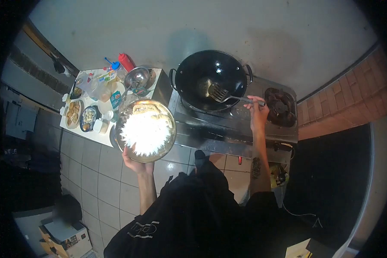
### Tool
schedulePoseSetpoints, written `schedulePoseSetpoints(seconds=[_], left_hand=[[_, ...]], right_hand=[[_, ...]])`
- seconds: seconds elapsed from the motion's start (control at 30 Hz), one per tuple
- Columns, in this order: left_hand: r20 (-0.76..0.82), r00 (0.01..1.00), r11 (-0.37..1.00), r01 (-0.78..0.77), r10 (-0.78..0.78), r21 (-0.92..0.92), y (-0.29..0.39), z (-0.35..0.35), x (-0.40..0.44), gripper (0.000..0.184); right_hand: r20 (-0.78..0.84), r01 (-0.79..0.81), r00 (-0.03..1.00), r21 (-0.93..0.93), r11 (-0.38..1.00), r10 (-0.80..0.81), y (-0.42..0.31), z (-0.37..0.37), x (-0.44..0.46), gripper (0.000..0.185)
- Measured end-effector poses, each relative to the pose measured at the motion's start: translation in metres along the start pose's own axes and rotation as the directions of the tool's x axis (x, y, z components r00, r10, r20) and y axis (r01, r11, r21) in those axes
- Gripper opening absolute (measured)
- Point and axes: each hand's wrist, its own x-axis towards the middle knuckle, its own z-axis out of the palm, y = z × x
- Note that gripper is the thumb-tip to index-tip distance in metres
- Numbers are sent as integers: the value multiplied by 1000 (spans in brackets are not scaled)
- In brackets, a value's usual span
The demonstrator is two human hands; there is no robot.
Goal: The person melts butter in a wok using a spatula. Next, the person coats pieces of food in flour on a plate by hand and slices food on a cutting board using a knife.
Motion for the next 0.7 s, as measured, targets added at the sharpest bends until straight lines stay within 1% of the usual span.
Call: schedulePoseSetpoints(seconds=[0.07, 0.2, 0.27, 0.3, 0.37, 0.4, 0.47, 0.5, 0.53, 0.57, 0.6, 0.67, 0.7], left_hand=[[-5, 1000, 1000, 10, -10, -8, 3, -1, -2, 57], [-8, 1000, 1000, 1, -1, -6, 3, 0, -6, 57], [-7, 1000, 1000, -2, 2, -7, 4, 2, -10, 57], [-2, 1000, 1000, 2, -2, 4, 4, 3, -12, 57], [5, 1000, 1000, -1, 1, 15, 5, 4, -17, 57], [0, 1000, 1000, 6, -6, 4, 7, 7, -18, 56], [-2, 1000, 1000, 14, -14, -5, 8, 7, -24, 56], [-18, 1000, 1000, 21, -21, -12, 8, 5, -27, 55], [-33, 999, 999, 28, -29, -19, 8, 3, -30, 54], [-30, 999, 999, 31, -32, -16, 8, 2, -33, 54], [-13, 999, 999, 46, -46, -25, 9, 1, -38, 54], [6, 997, 997, 71, -71, -24, 9, -4, -43, 53], [40, 993, 994, 114, -113, -2, 7, -12, -45, 53]], right_hand=[[-33, -41, 999, 30, 999, 42, 5, 6, -2, 11], [-32, -31, 999, 8, 999, 31, 5, 9, 0, 13], [-57, -92, 994, -44, 995, 90, -3, 14, -5, 19], [-56, -92, 994, -46, 995, 89, -7, 14, -8, 19], [-66, -73, 995, -58, 996, 70, -11, 16, -13, 28], [-66, -74, 995, -56, 996, 70, -11, 16, -15, 28], [-114, -175, 980, -130, 976, 160, -12, 10, -23, 34], [-117, -174, 980, -128, 976, 160, -13, 8, -31, 34], [-132, -213, 972, -146, 966, 194, -13, 5, -40, 35], [-148, -251, 962, -164, 954, 228, -14, 3, -51, 36], [-154, -250, 962, -161, 955, 226, -17, 2, -64, 36], [-149, -349, 936, -252, 903, 320, -30, 7, -96, 32], [-105, -362, 932, -299, 883, 346, -38, 12, -115, 26]])
